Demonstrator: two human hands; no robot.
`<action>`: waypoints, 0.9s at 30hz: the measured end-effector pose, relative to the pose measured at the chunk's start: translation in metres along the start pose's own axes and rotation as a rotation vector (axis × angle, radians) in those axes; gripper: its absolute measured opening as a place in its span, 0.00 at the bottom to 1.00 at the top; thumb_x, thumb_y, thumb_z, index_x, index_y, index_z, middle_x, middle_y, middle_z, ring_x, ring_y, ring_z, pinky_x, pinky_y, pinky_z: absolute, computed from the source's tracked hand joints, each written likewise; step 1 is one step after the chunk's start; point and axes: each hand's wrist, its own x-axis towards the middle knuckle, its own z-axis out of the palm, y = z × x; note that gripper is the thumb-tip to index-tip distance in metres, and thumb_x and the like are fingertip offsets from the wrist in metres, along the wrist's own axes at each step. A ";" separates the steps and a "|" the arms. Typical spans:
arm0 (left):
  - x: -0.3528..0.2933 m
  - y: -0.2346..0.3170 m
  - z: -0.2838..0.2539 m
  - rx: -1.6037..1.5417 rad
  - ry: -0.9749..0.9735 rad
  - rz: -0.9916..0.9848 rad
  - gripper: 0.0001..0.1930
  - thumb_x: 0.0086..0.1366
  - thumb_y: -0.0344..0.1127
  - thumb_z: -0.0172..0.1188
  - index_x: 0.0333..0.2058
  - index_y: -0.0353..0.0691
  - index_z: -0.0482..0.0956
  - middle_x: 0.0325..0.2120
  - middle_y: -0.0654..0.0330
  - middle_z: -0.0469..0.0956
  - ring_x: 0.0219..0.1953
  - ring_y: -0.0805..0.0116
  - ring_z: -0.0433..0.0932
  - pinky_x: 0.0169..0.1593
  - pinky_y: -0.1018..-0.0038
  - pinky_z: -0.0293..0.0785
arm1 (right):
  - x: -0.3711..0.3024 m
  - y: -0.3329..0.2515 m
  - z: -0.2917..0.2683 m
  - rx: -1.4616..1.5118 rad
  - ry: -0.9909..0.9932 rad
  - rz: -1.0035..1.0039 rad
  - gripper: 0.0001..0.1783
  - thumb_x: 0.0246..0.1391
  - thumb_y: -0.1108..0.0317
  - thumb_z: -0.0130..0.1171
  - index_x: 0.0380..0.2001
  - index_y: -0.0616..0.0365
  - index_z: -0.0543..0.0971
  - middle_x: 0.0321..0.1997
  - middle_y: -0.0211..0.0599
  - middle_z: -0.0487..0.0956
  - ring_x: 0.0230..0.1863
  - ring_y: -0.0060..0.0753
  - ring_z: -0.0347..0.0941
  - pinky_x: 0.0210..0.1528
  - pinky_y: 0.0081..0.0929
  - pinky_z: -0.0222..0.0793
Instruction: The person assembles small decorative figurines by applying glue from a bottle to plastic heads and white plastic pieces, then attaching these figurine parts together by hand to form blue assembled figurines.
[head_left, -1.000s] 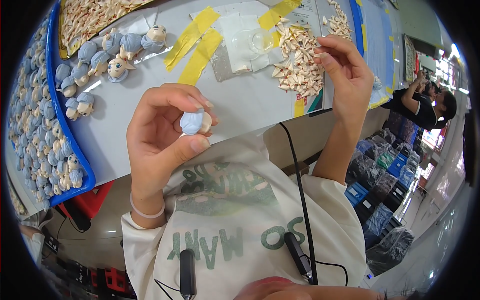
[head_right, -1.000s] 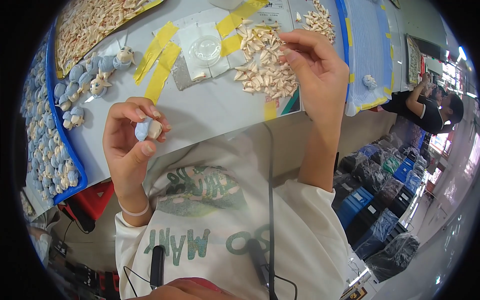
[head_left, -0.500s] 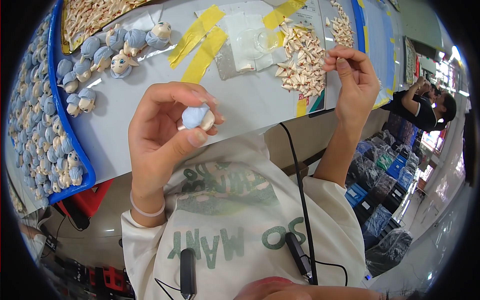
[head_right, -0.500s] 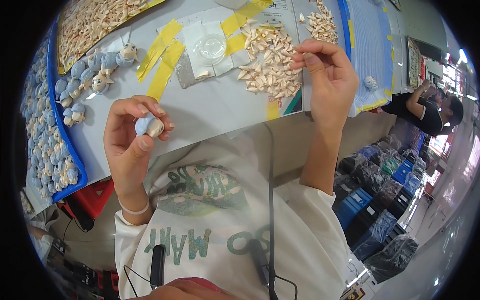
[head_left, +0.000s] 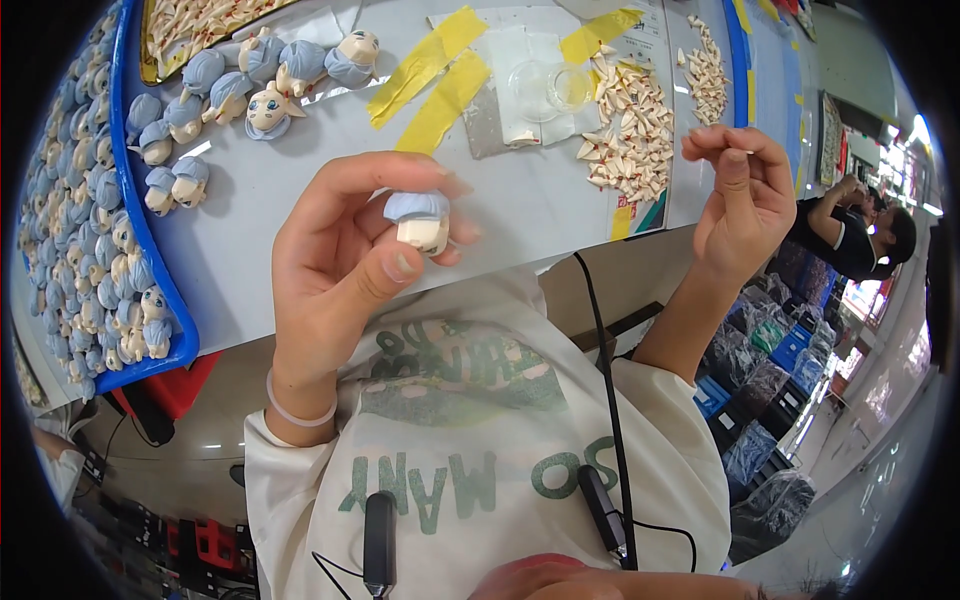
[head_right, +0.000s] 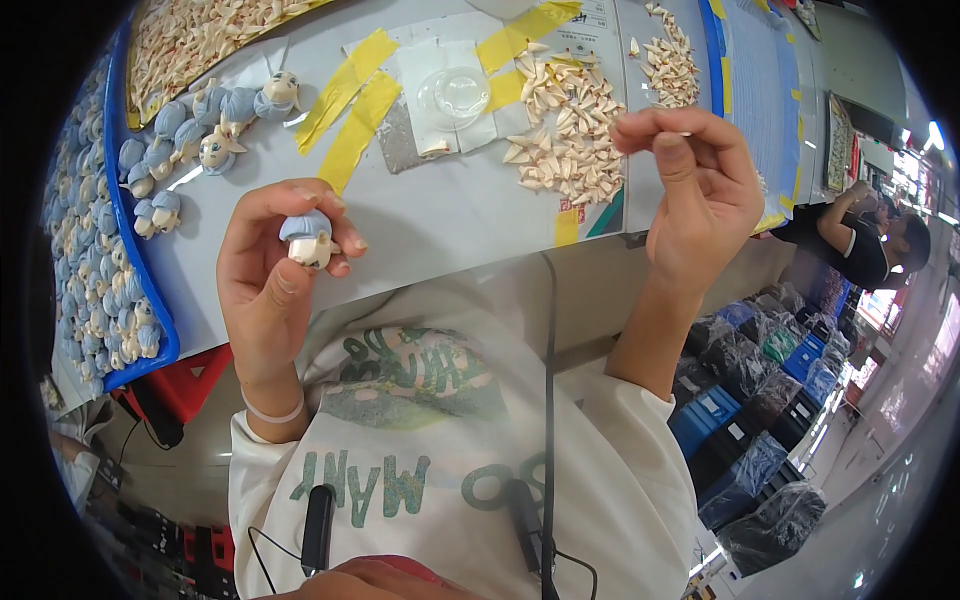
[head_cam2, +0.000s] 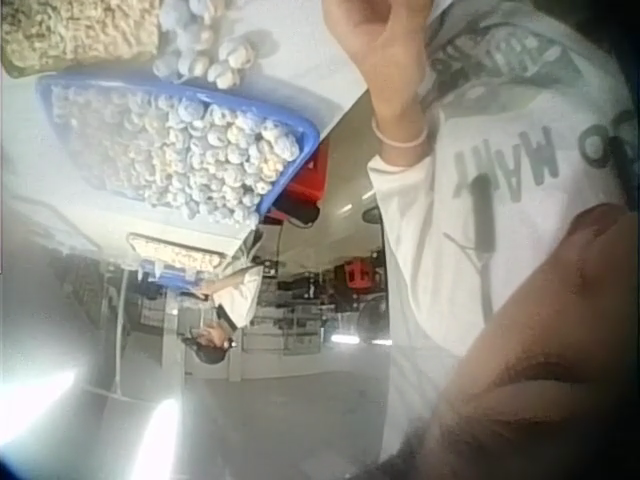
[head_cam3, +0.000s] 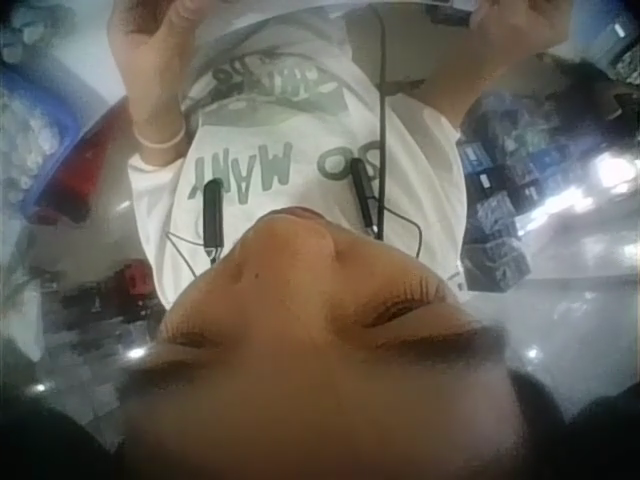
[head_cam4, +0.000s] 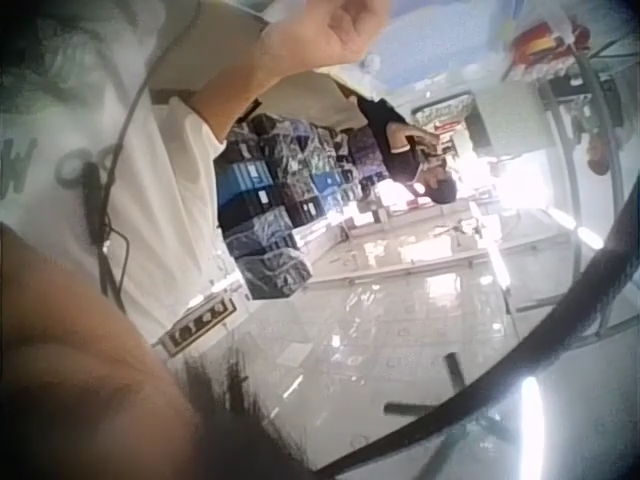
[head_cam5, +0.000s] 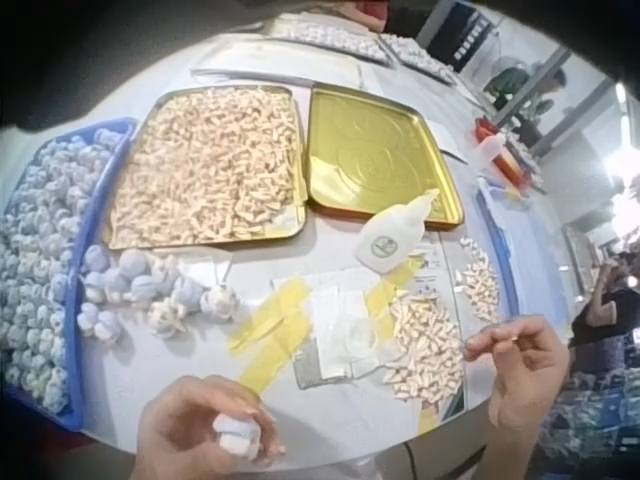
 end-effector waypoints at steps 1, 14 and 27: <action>0.000 0.000 0.000 -0.002 0.001 0.000 0.23 0.56 0.48 0.57 0.42 0.35 0.66 0.36 0.52 0.70 0.33 0.68 0.73 0.32 0.81 0.68 | 0.002 0.001 0.000 -0.002 -0.001 0.001 0.07 0.48 0.76 0.55 0.32 0.68 0.75 0.29 0.38 0.75 0.29 0.24 0.69 0.33 0.17 0.65; 0.000 -0.001 -0.005 -0.169 -0.053 -0.035 0.20 0.56 0.38 0.57 0.42 0.31 0.66 0.37 0.51 0.69 0.36 0.67 0.72 0.37 0.77 0.70 | 0.031 -0.018 0.041 -0.193 -0.199 -0.101 0.08 0.41 0.85 0.57 0.30 0.70 0.75 0.28 0.38 0.76 0.29 0.22 0.72 0.35 0.15 0.68; 0.003 0.004 0.003 -0.272 0.009 -0.134 0.22 0.53 0.43 0.61 0.40 0.34 0.67 0.34 0.51 0.69 0.32 0.67 0.73 0.31 0.80 0.71 | 0.049 -0.030 0.055 -0.520 -0.510 -0.164 0.05 0.39 0.83 0.58 0.24 0.68 0.74 0.27 0.36 0.75 0.30 0.22 0.68 0.34 0.15 0.63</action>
